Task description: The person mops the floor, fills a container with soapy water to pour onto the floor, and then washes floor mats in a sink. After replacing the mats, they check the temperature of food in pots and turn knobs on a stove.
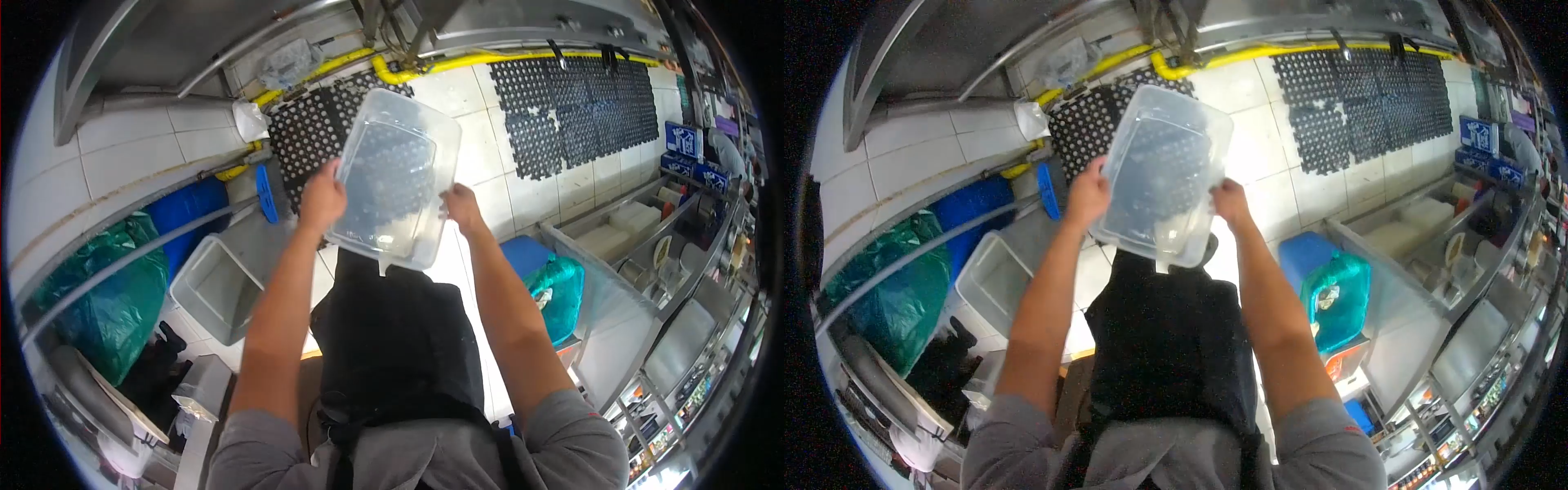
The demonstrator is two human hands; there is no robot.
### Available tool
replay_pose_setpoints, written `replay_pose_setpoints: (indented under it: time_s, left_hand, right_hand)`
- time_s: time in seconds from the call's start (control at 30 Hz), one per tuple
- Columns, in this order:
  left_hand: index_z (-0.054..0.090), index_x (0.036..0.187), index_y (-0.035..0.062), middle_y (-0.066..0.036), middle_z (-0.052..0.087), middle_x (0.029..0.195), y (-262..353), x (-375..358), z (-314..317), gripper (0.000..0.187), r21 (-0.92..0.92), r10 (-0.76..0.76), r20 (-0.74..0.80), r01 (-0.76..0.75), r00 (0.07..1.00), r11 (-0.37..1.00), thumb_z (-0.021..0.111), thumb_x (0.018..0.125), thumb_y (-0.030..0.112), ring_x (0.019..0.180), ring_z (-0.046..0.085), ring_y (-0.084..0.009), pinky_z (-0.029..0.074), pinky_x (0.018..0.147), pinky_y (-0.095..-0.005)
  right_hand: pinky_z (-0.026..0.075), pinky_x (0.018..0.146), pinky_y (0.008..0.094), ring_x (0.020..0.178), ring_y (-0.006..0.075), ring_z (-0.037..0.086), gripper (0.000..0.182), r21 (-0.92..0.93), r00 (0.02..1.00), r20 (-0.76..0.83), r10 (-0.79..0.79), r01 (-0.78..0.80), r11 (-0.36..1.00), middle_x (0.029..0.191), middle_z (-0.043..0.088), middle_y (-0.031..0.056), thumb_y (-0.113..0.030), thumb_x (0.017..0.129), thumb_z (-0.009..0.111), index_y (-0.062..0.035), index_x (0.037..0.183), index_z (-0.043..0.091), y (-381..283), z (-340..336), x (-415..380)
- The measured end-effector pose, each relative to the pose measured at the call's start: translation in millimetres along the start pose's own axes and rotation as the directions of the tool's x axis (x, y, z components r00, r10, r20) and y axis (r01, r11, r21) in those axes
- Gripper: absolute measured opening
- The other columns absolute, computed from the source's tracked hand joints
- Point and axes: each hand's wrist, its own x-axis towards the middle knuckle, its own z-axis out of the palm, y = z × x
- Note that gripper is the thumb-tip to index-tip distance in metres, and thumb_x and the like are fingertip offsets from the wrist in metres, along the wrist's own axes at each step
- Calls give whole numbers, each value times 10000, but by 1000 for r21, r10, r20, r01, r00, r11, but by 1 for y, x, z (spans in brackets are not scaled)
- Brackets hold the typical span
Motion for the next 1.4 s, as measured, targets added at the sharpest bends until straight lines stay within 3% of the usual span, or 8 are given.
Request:
replay_pose_setpoints:
  time_s: [0.17, 0.33, 0.57, 0.87, 1.17, 1.3, 1.33, 1.4]
  left_hand:
    - [574, 916, 71, -221, 644, 838, 48, -142, 80, 176, 60, -226, 148, 219, 963, 974, 571, 747, 121, 834, 635, -406, 496, 754, -492]
    - [631, 845, 50, -215, 643, 833, 122, -227, 55, 160, -214, -151, 226, 200, 962, 956, 529, 733, 100, 827, 644, -370, 498, 722, -437]
    - [552, 716, 15, -165, 590, 672, 189, -283, -6, 54, -376, -122, -140, 61, 983, 925, 555, 712, 69, 617, 577, -270, 459, 607, -374]
    - [531, 745, 13, -63, 553, 625, 234, -282, -56, 25, -723, -254, -395, -128, 883, 679, 550, 761, 9, 588, 543, -143, 429, 541, -302]
    - [430, 699, 50, -54, 436, 562, 217, -268, -120, 149, -657, -154, -616, -397, 772, 640, 550, 757, -17, 522, 427, -115, 363, 471, -315]
    - [466, 762, 44, -181, 493, 570, 199, -264, -161, 79, -612, -146, -644, -391, 751, 688, 544, 769, 40, 462, 503, -294, 387, 455, -408]
    - [493, 767, 25, -94, 493, 569, 188, -260, -162, 75, -549, -146, -667, -350, 730, 759, 562, 764, -4, 484, 436, -143, 388, 458, -338]
    - [503, 782, 43, -191, 531, 591, 175, -255, -158, 63, -616, -236, -627, -287, 742, 733, 551, 757, 74, 516, 566, -345, 414, 479, -433]
  right_hand:
    - [564, 662, 368, 845, 233, 628, 163, 251, 992, -116, 39, -9, 968, 929, 617, 110, -87, 873, 548, -4, 1008, 585, 120, -84, -106]
    - [529, 635, 338, 778, 195, 619, 201, 76, 986, -150, -67, 80, 994, 880, 631, 73, -236, 921, 558, -45, 950, 615, 125, -161, -216]
    - [514, 767, 421, 929, 280, 616, 651, 424, 990, 104, -92, 40, 905, 1112, 605, 160, -607, 912, 455, -30, 1210, 503, 85, -199, -337]
    - [530, 821, 443, 1074, 358, 602, 896, 475, 849, 359, -388, 192, 859, 1357, 450, 268, -671, 905, 377, -80, 1496, 55, -17, -116, -412]
    - [575, 679, 453, 933, 356, 649, 621, 257, 929, 239, -281, 219, 941, 1185, 571, 272, -173, 915, 527, 5, 1411, 199, -115, -32, -396]
    - [581, 693, 418, 893, 368, 664, 650, 274, 926, 314, -211, 124, 954, 1219, 551, 316, -119, 902, 466, 41, 1445, 147, -137, 15, -378]
    - [581, 693, 418, 893, 368, 664, 650, 217, 916, 361, -172, 97, 971, 1219, 551, 316, -119, 902, 466, 41, 1445, 147, -141, 24, -373]
    - [578, 696, 414, 890, 366, 664, 667, 205, 905, 378, -193, 122, 971, 1208, 556, 314, -99, 887, 468, 50, 1448, 140, -145, 31, -367]
